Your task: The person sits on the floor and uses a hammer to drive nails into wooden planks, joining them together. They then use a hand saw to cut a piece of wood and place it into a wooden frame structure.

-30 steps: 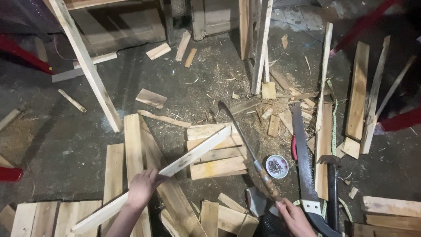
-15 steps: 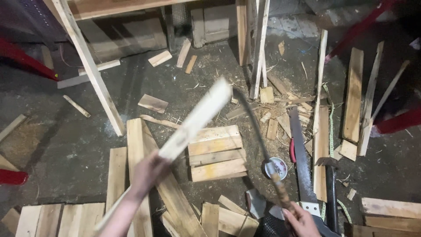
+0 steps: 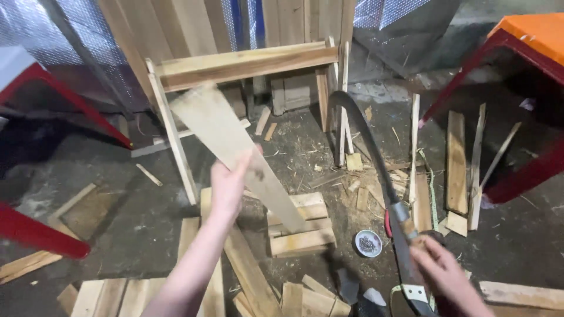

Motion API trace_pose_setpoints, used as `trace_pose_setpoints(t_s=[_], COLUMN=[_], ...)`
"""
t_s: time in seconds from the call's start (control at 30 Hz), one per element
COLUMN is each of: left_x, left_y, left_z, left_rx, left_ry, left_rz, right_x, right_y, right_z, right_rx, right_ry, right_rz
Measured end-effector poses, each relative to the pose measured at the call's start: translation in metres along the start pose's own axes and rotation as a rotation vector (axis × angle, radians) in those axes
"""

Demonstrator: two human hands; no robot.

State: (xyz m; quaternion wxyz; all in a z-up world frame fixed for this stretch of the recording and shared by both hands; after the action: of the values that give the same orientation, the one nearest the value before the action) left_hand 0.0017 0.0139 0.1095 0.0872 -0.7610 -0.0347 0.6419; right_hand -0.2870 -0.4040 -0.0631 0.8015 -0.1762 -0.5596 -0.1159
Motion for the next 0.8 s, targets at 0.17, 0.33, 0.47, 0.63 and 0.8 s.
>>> trace_pose_setpoints(t_s=[0.17, 0.33, 0.47, 0.63, 0.8], left_x=[-0.093, -0.154, -0.178, -0.172, -0.171], left_y=[-0.033, -0.04, -0.011, -0.008, -0.016], left_z=[0.014, 0.006, 0.014, 0.025, 0.045], left_rx=[-0.1, -0.223, -0.09, -0.132, -0.169], left_ry=[0.094, 0.37, 0.425, 0.426, 0.35], left_rz=[0.334, 0.106, 0.304, 0.343, 0.323], right_x=[0.081, 0.172, 0.135, 0.066, 0.061], right_y=[-0.037, -0.015, 0.048, 0.105, 0.169], right_z=[0.032, 0.12, 0.135, 0.138, 0.122], right_rx=[0.12, -0.068, 0.109, 0.198, 0.183], right_ry=[-0.011, 0.059, 0.057, 0.008, 0.148], right_rz=[0.025, -0.1, -0.07, -0.271, -0.202])
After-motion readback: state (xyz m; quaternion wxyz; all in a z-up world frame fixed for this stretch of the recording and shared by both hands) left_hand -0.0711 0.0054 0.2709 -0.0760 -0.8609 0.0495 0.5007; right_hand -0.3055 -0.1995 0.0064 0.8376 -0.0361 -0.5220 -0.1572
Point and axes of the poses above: each hand's wrist, its own z-axis away from the middle knuckle, its own y-axis out of the palm, x = y × z, the point moved 10 cm from there along -z, towards the middle knuckle, and after that the axes turned 6 degrees about -z, right-handed, at the moved point
